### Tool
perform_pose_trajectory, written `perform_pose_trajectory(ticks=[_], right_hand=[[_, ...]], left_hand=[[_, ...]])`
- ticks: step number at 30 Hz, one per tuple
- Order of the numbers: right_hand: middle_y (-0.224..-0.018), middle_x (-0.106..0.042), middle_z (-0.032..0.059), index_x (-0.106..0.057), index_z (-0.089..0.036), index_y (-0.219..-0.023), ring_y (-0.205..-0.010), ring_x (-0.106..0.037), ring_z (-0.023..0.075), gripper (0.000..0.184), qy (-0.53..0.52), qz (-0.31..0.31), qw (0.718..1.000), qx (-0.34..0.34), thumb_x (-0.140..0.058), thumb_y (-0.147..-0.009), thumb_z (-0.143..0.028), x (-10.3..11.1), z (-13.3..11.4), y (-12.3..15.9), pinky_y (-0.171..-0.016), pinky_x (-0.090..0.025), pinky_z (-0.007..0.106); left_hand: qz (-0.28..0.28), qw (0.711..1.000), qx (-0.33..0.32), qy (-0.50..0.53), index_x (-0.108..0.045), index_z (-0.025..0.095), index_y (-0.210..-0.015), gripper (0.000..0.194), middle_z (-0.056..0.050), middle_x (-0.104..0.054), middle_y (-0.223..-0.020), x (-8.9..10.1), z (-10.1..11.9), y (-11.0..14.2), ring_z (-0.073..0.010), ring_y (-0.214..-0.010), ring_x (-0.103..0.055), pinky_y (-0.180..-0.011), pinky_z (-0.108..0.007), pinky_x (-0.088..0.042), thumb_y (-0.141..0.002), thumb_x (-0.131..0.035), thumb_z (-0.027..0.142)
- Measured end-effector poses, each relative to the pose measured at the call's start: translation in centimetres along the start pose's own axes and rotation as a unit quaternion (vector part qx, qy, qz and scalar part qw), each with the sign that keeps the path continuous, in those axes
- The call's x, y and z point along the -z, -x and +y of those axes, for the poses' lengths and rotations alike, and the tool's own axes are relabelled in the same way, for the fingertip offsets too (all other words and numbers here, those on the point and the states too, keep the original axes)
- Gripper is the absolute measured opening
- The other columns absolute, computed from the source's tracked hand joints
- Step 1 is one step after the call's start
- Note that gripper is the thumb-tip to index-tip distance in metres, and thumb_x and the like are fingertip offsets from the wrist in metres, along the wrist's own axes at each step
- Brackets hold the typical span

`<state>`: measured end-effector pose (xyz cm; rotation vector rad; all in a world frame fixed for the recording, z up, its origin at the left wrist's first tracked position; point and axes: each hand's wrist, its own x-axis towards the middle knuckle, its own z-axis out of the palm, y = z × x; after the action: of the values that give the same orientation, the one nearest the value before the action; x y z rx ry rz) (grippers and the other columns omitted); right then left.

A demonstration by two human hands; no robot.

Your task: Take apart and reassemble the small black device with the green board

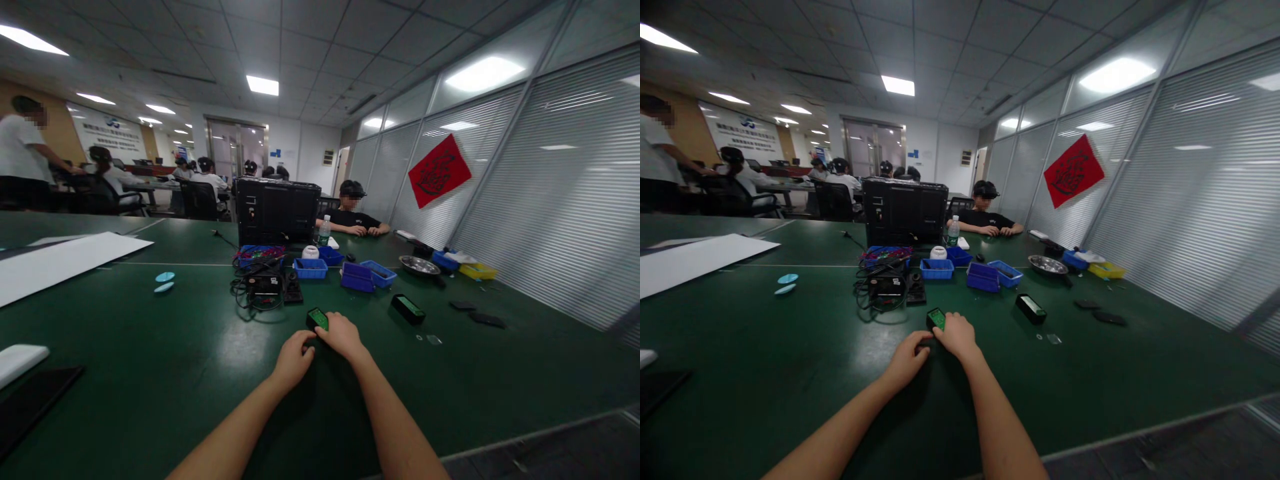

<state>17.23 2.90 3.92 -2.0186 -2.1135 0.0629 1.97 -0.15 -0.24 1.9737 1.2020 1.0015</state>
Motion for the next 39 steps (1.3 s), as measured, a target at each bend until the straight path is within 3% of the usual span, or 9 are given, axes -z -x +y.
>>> perform_pose_trajectory(ticks=[8, 16, 19, 22, 28, 32, 39], right_hand=[[-0.097, -0.061, 0.0138, -0.059, -0.016, -0.101, -0.086, -0.059, 0.0230, 0.041, -0.037, 0.005, 0.998, -0.057, -0.042, -0.080, -0.047, 0.9, 1.7, -0.7, -0.070, -0.040, 0.030], [-0.089, -0.064, 0.0151, -0.065, -0.016, -0.082, -0.082, -0.061, 0.0240, 0.043, -0.055, -0.031, 0.987, -0.149, -0.030, -0.086, -0.042, 0.7, 3.9, -1.6, -0.064, -0.041, 0.031], [-0.088, -0.065, 0.0138, -0.064, -0.017, -0.081, -0.081, -0.061, 0.0228, 0.043, -0.060, -0.035, 0.986, -0.150, -0.030, -0.086, -0.042, 0.7, 4.4, -1.8, -0.064, -0.041, 0.030], [-0.096, -0.064, 0.0123, -0.061, -0.019, -0.096, -0.086, -0.060, 0.0227, 0.041, -0.072, -0.017, 0.987, -0.141, -0.031, -0.085, -0.044, 0.8, 4.5, -1.7, -0.065, -0.041, 0.030], [-0.108, -0.057, 0.0141, -0.048, -0.016, -0.118, -0.099, -0.053, 0.0269, 0.061, -0.065, 0.027, 0.995, -0.075, -0.051, -0.071, -0.055, 0.3, 3.8, -1.3, -0.075, -0.040, 0.032], [-0.108, -0.057, 0.0137, -0.048, -0.015, -0.120, -0.097, -0.055, 0.0250, 0.058, -0.087, 0.031, 0.992, -0.084, -0.057, -0.069, -0.041, -0.5, 3.9, -1.8, -0.078, -0.040, 0.030], [-0.103, -0.062, 0.0116, -0.059, -0.014, -0.106, -0.090, -0.058, 0.0221, 0.043, -0.217, 0.016, 0.963, -0.160, -0.050, -0.073, -0.041, -1.1, 6.5, -3.3, -0.072, -0.042, 0.027]], left_hand=[[-0.001, 1.000, 0.021, -0.007, -0.057, 0.020, -0.100, 0.030, -0.003, -0.059, -0.104, 0.1, -0.1, -0.1, -0.0136, -0.090, -0.055, -0.080, -0.026, -0.045, -0.073, -0.046, 0.015], [-0.009, 1.000, 0.015, -0.012, -0.059, 0.020, -0.097, 0.027, -0.002, -0.059, -0.104, 0.2, 0.0, -0.1, -0.0127, -0.084, -0.056, -0.078, -0.026, -0.045, -0.073, -0.046, 0.016], [-0.012, 1.000, 0.013, -0.008, -0.059, 0.020, -0.096, 0.027, -0.002, -0.059, -0.103, 0.2, 0.0, 0.0, -0.0130, -0.084, -0.056, -0.078, -0.026, -0.045, -0.073, -0.046, 0.017], [-0.007, 1.000, 0.011, -0.004, -0.059, 0.020, -0.095, 0.026, -0.002, -0.060, -0.101, 0.1, -0.1, 0.0, -0.0130, -0.084, -0.056, -0.078, -0.025, -0.045, -0.073, -0.046, 0.017], [-0.010, 1.000, 0.021, -0.010, -0.061, 0.019, -0.095, 0.026, -0.002, -0.060, -0.098, 0.1, -0.1, -0.1, -0.0125, -0.083, -0.056, -0.076, -0.024, -0.044, -0.073, -0.047, 0.017], [-0.007, 1.000, 0.027, -0.012, -0.061, 0.019, -0.095, 0.027, -0.002, -0.061, -0.097, 0.1, 0.0, -0.1, -0.0118, -0.080, -0.055, -0.075, -0.023, -0.044, -0.072, -0.047, 0.017], [-0.014, 1.000, 0.024, -0.006, -0.061, 0.019, -0.095, 0.026, -0.002, -0.061, -0.097, 0.2, 0.0, 0.0, -0.0116, -0.082, -0.056, -0.076, -0.022, -0.044, -0.073, -0.047, 0.019]])
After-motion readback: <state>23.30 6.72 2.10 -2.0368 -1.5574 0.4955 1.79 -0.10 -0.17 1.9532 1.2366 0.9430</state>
